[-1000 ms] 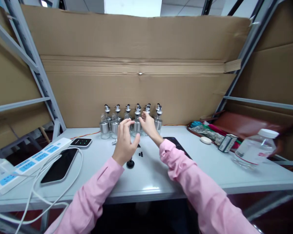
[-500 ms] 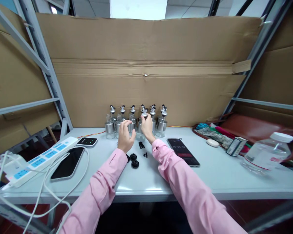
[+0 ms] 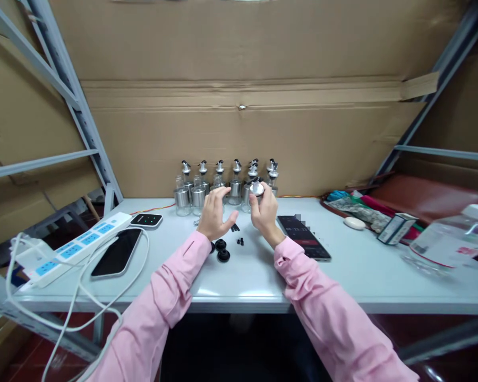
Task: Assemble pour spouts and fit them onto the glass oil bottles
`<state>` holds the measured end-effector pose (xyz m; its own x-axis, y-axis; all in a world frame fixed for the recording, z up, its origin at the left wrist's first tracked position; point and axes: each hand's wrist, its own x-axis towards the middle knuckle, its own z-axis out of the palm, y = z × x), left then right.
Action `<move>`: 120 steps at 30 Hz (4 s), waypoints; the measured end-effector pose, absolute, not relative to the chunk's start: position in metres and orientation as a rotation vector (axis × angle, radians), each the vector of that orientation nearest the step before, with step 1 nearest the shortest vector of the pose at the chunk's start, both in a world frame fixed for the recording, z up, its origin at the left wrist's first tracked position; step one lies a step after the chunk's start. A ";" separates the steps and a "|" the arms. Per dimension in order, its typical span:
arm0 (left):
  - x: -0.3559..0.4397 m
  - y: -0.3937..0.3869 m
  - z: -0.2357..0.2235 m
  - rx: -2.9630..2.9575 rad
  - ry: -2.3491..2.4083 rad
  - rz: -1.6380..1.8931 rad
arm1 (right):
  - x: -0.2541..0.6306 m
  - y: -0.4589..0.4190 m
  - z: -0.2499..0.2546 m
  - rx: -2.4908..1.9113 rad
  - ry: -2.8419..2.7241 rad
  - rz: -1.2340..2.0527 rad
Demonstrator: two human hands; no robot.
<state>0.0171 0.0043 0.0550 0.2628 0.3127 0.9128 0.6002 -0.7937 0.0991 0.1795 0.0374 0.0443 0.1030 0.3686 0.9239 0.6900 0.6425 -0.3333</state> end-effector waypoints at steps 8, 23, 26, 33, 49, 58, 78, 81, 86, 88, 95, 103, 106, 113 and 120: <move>0.024 -0.001 0.050 -2.382 -0.827 -1.383 | 0.176 0.034 0.040 -0.865 -1.703 -0.418; 0.019 0.011 0.049 -2.320 -1.032 -1.637 | 0.167 0.026 0.040 -0.807 -1.914 -0.531; 0.016 0.013 0.050 -2.370 -1.044 -1.690 | 0.165 0.023 0.042 -0.807 -1.962 -0.520; 0.011 0.015 0.052 -2.307 -0.969 -1.638 | 0.168 0.026 0.043 -0.889 -1.969 -0.446; -0.027 0.034 0.045 -2.195 -1.320 -1.705 | 0.193 0.046 0.047 -0.960 -1.397 0.064; -0.035 0.036 0.048 -2.145 -1.355 -1.758 | 0.190 0.059 0.026 -0.908 -1.758 -0.118; -0.014 0.021 0.045 -2.377 -1.375 -1.323 | 0.193 0.074 0.009 -1.021 -2.122 -0.105; -0.013 0.021 0.046 -2.377 -1.378 -1.321 | 0.195 0.075 0.009 -1.034 -2.137 -0.080; -0.014 0.022 0.045 -2.393 -1.364 -1.321 | 0.204 0.069 0.023 -1.190 -2.162 0.065; -0.015 0.023 0.044 -2.394 -1.353 -1.327 | 0.205 0.064 0.027 -1.303 -2.274 0.189; -0.015 0.023 0.046 -2.390 -1.358 -1.328 | 0.197 0.054 0.026 -1.407 -2.407 0.398; -0.013 0.020 0.046 -2.400 -1.353 -1.318 | 0.204 0.052 0.033 -1.468 -2.414 0.490; -0.013 0.019 0.045 -2.406 -1.348 -1.320 | 0.207 0.051 0.035 -1.445 -2.442 0.586; -0.014 0.020 0.045 -2.409 -1.348 -1.336 | 0.207 0.043 0.042 -1.408 -2.298 1.163; -0.013 0.019 0.046 -2.409 -1.336 -1.313 | 0.197 0.032 0.043 -1.414 -2.101 1.551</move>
